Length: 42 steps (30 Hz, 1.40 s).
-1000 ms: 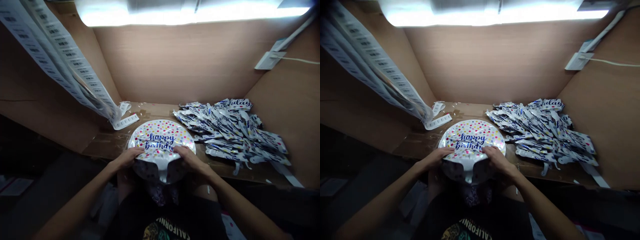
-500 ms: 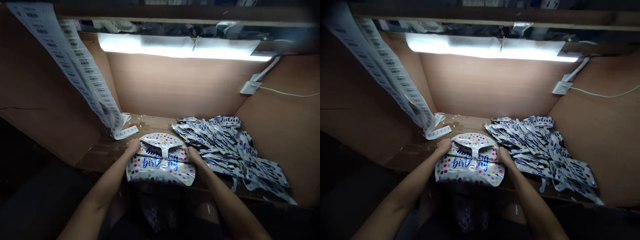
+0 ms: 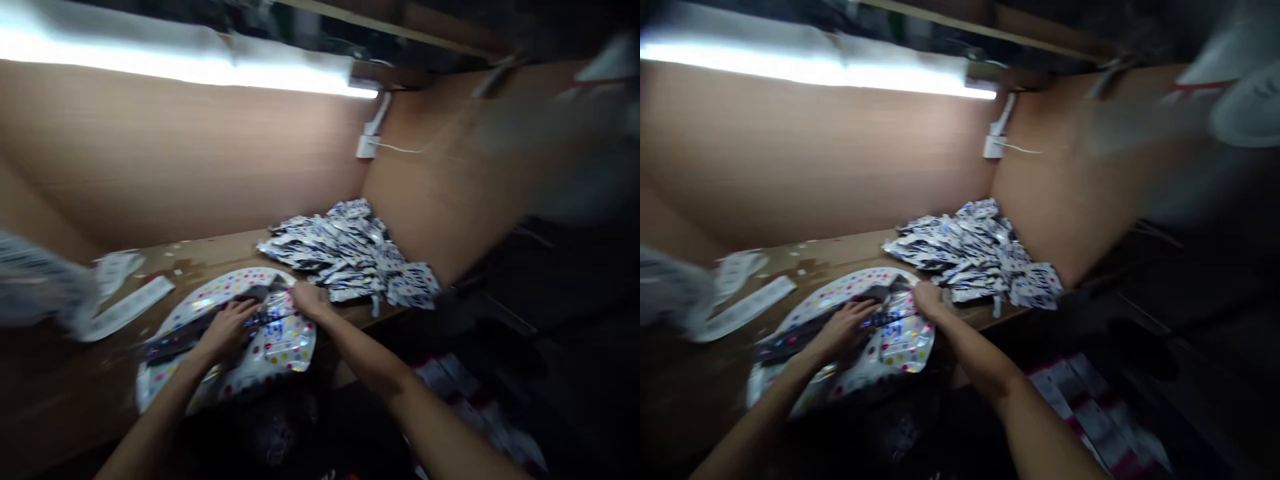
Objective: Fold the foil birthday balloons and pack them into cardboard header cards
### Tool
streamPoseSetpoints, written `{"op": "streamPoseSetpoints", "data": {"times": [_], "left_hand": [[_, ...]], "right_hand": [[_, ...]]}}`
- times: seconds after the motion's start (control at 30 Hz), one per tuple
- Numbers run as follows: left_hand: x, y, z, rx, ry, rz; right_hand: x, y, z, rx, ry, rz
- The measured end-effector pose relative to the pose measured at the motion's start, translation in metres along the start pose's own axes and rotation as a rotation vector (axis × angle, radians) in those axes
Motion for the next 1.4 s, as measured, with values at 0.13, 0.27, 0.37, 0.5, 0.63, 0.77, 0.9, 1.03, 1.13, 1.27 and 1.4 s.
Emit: {"op": "streamPoseSetpoints", "data": {"times": [0.13,0.27,0.37,0.5,0.63,0.77,0.9,1.03,1.13,1.27,1.4], "left_hand": [[0.021,-0.042,0.035,0.083,-0.010,-0.143],[0.013,-0.047,0.045,0.135,0.039,-0.180],[0.009,-0.040,0.043,0.166,0.045,-0.209],[0.010,-0.031,0.036,0.178,0.043,-0.187],[0.006,-0.028,0.033,0.214,0.042,-0.164],[0.003,-0.030,0.036,0.214,0.023,-0.175],[0.002,-0.028,0.037,0.174,0.021,-0.182],[-0.002,-0.021,0.030,0.136,0.032,-0.184],[-0.007,-0.015,0.025,0.114,0.050,-0.179],[-0.012,-0.008,0.020,0.077,0.069,-0.183],[-0.015,-0.001,0.018,0.064,0.070,-0.180]], "right_hand": [[-0.088,0.062,-0.098,-0.116,0.480,0.224],[-0.208,0.171,-0.204,-0.234,0.954,0.581],[-0.197,0.228,-0.218,-0.341,0.784,0.631],[-0.120,0.245,-0.202,-0.431,0.622,0.584],[-0.044,0.245,-0.187,-0.442,0.413,0.488],[0.008,0.257,-0.179,-0.466,0.256,0.410],[0.044,0.271,-0.180,-0.498,0.229,0.397],[0.062,0.277,-0.180,-0.493,0.253,0.400],[0.057,0.275,-0.184,-0.426,0.359,0.306],[0.021,0.274,-0.205,-0.315,0.604,0.111],[-0.023,0.283,-0.227,-0.288,0.713,0.125]]}}
Point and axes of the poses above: each hand's wrist, its own x-axis towards the middle knuckle, its own z-axis out of the palm, y = z × x, the point moved 8 cm from there along x, towards the middle knuckle, and after that the axes turned 6 degrees about x, right-handed, at the moved point
